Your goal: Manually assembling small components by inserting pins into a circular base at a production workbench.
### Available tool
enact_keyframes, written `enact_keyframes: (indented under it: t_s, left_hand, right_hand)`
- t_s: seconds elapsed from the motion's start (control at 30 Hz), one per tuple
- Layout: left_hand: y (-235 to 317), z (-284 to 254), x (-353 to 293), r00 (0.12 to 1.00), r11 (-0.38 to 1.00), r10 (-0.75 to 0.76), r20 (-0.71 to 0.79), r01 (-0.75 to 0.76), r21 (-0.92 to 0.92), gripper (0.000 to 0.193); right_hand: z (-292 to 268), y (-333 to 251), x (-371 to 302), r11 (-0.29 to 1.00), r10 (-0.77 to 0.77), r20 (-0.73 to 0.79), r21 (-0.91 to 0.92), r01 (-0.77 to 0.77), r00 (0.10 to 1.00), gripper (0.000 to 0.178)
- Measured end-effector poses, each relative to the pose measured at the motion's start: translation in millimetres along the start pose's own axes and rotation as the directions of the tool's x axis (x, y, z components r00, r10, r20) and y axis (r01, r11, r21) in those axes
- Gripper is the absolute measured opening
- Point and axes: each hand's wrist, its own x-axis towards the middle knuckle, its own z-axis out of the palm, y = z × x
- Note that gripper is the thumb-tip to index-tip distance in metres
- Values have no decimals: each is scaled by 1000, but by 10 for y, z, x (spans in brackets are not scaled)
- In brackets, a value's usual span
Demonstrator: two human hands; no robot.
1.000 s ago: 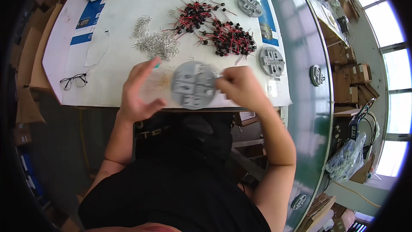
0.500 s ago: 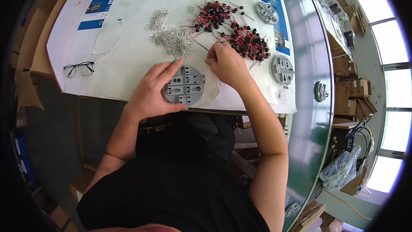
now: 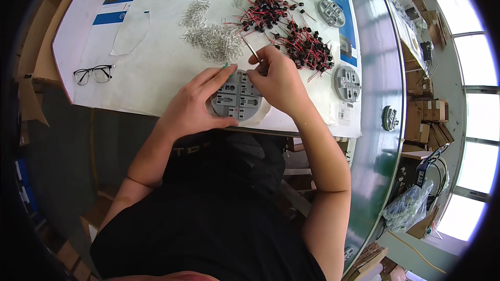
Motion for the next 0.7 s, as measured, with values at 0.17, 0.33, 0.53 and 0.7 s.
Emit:
enact_keyframes:
  t_s: [0.17, 0.33, 0.53, 0.7]
  left_hand:
    - [15, 20, -5, 999, 1000, -8, -31, 8, 0, 105]
    - [-1, 16, -15, 1000, 1000, 2, -30, -2, -14, 104]
    - [-6, 8, -14, 1000, 1000, -7, -27, 7, -8, 104]
    - [-14, -13, 12, 1000, 1000, -15, 7, 15, -19, 107]
  right_hand:
    - [103, 12, 0, 996, -48, -66, -73, 43, 997, 23]
    - [47, -174, -37, 980, 5, -23, -200, -9, 1000, 21]
    - [-42, 3, 39, 990, 55, 37, -130, -50, 998, 21]
    - [-30, 162, 69, 999, 27, 136, -40, -22, 990, 24]
